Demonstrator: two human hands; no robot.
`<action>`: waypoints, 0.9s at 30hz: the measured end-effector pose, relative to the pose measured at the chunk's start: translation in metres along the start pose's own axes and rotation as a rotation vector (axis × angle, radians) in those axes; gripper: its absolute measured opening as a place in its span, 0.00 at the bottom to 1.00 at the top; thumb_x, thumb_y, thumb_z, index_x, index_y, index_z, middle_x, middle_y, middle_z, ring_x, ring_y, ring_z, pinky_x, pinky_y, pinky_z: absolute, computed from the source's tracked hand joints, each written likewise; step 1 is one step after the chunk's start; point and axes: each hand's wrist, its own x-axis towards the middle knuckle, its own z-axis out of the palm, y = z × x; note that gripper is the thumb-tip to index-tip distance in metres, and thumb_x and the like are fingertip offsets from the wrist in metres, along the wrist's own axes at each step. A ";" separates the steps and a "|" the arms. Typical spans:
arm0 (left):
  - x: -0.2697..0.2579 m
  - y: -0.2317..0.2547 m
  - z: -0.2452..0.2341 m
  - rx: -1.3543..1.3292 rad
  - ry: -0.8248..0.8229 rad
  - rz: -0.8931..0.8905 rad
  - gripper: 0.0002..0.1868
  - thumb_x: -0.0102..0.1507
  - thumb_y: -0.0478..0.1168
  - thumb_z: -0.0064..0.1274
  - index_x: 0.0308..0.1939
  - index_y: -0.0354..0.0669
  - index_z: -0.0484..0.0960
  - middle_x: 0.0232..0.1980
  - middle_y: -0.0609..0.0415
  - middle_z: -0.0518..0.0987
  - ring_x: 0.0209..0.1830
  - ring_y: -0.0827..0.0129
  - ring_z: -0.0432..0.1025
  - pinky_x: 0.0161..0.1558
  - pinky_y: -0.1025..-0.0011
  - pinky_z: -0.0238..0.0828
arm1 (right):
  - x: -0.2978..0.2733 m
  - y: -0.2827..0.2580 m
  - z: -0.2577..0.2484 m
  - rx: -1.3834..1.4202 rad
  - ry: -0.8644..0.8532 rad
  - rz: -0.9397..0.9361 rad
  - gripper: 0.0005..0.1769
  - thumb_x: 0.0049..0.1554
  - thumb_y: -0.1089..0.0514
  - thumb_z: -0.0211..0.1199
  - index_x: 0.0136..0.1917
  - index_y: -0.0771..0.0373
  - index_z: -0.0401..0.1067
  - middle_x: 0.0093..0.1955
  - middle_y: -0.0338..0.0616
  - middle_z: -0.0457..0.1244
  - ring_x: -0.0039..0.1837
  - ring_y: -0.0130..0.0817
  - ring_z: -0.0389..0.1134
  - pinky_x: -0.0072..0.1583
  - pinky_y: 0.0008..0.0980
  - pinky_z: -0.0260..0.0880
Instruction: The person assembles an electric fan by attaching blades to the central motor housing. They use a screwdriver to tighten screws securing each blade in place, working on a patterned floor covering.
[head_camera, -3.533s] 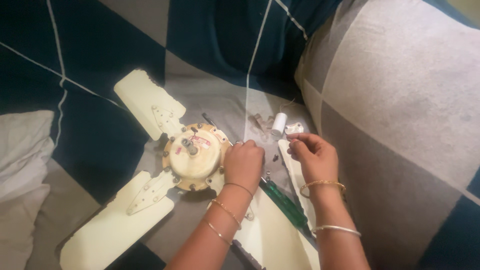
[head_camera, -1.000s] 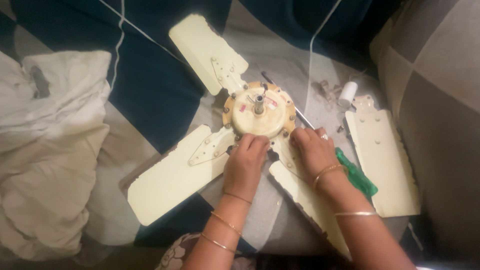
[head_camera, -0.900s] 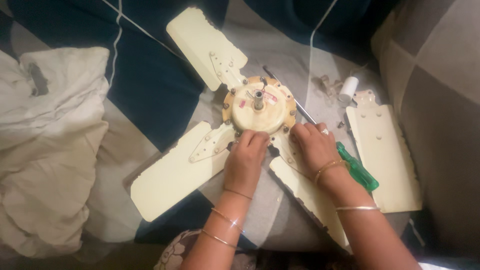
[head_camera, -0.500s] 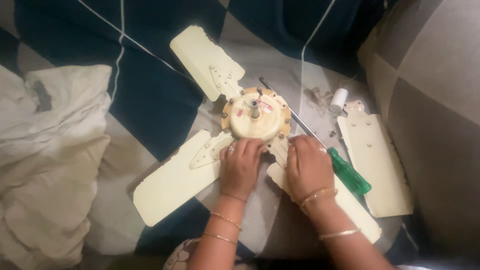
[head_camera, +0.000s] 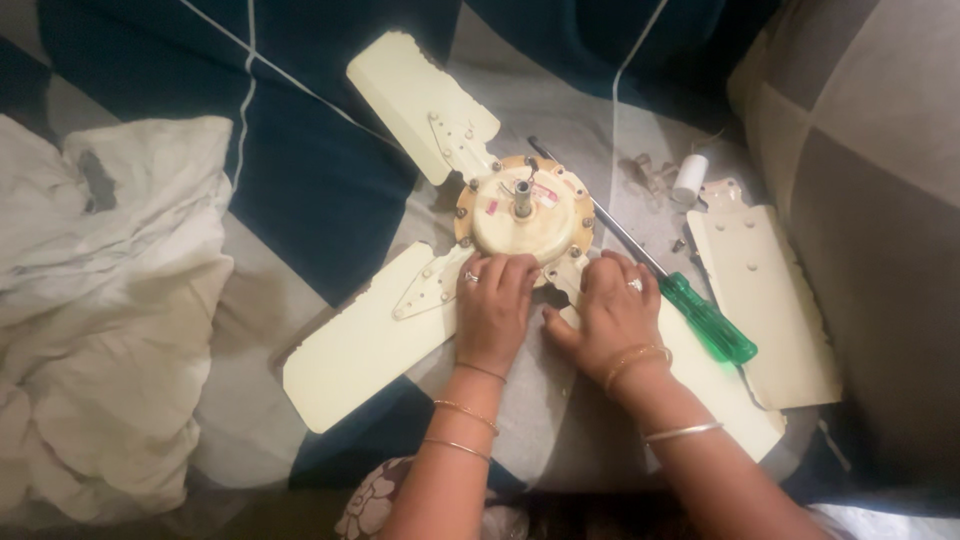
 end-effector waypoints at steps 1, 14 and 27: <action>-0.001 -0.001 0.001 -0.005 -0.005 0.003 0.05 0.67 0.40 0.54 0.47 0.49 0.77 0.44 0.57 0.76 0.51 0.60 0.71 0.67 0.57 0.62 | -0.001 -0.001 0.001 -0.004 0.012 -0.006 0.35 0.47 0.38 0.70 0.55 0.64 0.62 0.59 0.52 0.59 0.72 0.51 0.55 0.75 0.59 0.43; 0.000 0.002 -0.001 -0.041 -0.010 -0.015 0.05 0.68 0.41 0.54 0.47 0.49 0.78 0.44 0.58 0.76 0.50 0.60 0.72 0.67 0.57 0.62 | 0.000 -0.001 -0.012 0.041 -0.070 -0.089 0.36 0.41 0.42 0.72 0.53 0.63 0.60 0.58 0.53 0.58 0.69 0.50 0.55 0.72 0.62 0.44; -0.001 0.001 -0.002 -0.036 -0.024 -0.011 0.04 0.69 0.42 0.52 0.47 0.49 0.77 0.44 0.57 0.76 0.49 0.59 0.72 0.67 0.56 0.62 | 0.001 -0.003 -0.015 -0.027 -0.060 -0.100 0.36 0.40 0.43 0.70 0.54 0.64 0.61 0.60 0.53 0.58 0.71 0.50 0.54 0.72 0.60 0.44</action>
